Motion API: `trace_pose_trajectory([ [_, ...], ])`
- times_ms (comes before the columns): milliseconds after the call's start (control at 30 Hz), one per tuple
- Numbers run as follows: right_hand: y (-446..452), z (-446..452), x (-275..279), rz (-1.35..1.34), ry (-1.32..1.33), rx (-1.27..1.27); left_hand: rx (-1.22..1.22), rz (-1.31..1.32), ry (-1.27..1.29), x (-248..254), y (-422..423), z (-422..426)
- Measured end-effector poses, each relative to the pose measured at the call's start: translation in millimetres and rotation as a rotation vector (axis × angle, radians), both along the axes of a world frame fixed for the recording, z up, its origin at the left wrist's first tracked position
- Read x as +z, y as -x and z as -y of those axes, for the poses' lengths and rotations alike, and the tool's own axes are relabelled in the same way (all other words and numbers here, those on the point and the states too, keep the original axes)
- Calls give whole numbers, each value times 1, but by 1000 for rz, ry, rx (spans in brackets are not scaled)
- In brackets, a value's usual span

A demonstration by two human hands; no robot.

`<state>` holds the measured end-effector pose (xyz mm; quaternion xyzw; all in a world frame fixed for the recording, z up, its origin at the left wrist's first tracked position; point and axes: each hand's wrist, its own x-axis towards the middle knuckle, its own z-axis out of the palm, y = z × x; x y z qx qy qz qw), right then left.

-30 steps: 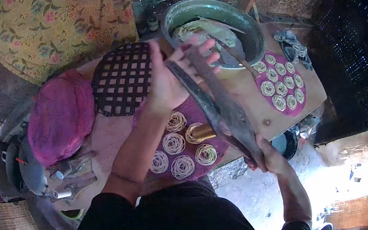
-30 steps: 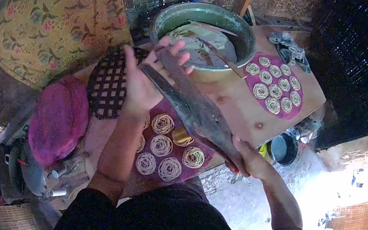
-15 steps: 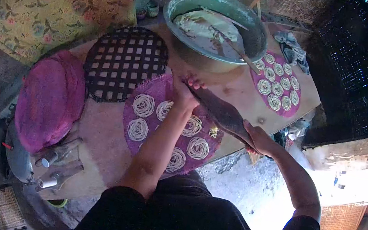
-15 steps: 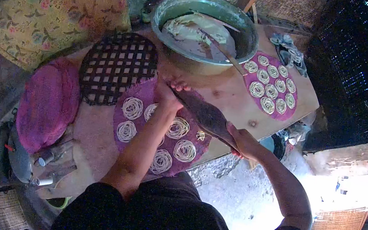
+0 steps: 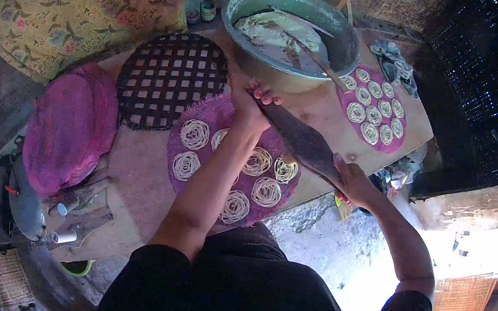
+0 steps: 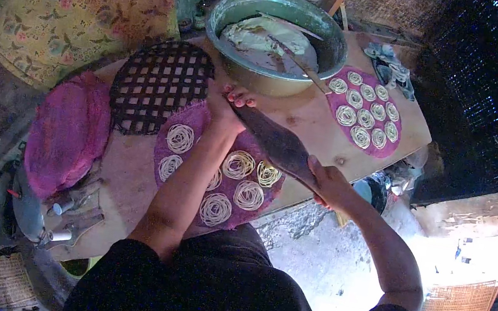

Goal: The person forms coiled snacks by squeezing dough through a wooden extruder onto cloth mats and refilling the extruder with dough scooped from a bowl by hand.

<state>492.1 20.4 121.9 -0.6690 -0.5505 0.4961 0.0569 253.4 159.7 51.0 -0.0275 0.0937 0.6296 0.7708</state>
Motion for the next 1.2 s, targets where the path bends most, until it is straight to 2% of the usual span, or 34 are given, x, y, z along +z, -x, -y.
trace_pose_trajectory([
  [133,1,15,1,-3,84,-20,-19,-19,-23,-4,0,21],
  [233,-14,23,1,52,157,-101,-69,25,75,-31,-26,19],
  [300,-21,24,-1,102,-53,-44,-119,144,-128,-49,-43,1],
  [333,-24,24,-4,106,-57,-44,-118,147,-132,-51,-47,-2],
  [433,-31,26,-10,33,-54,-125,-159,75,-82,-11,-48,3],
  [500,-34,31,-10,-142,-41,-211,-182,-203,113,19,-47,14],
  [533,-34,34,-8,-150,-42,-222,-192,-212,112,3,-43,13],
  [600,-32,40,-3,-265,-105,-238,-440,-1304,-158,-44,-30,17],
  [667,-41,41,-11,-270,-113,-215,-622,-1434,-290,-38,-35,47],
  [733,-42,41,-14,-218,-148,-202,-873,-1190,-544,-54,-48,60],
  [833,-45,40,-26,-296,-174,-252,-871,-1331,-539,-85,-64,57],
  [933,-47,36,-30,-308,-232,-282,-905,-1376,-512,-62,-64,59],
  [1133,-37,31,-17,-315,-304,-248,-1059,-1219,-568,-64,-59,52],
  [1200,-39,28,-16,-315,-350,-266,-1010,-1306,-584,-67,-58,54],
])
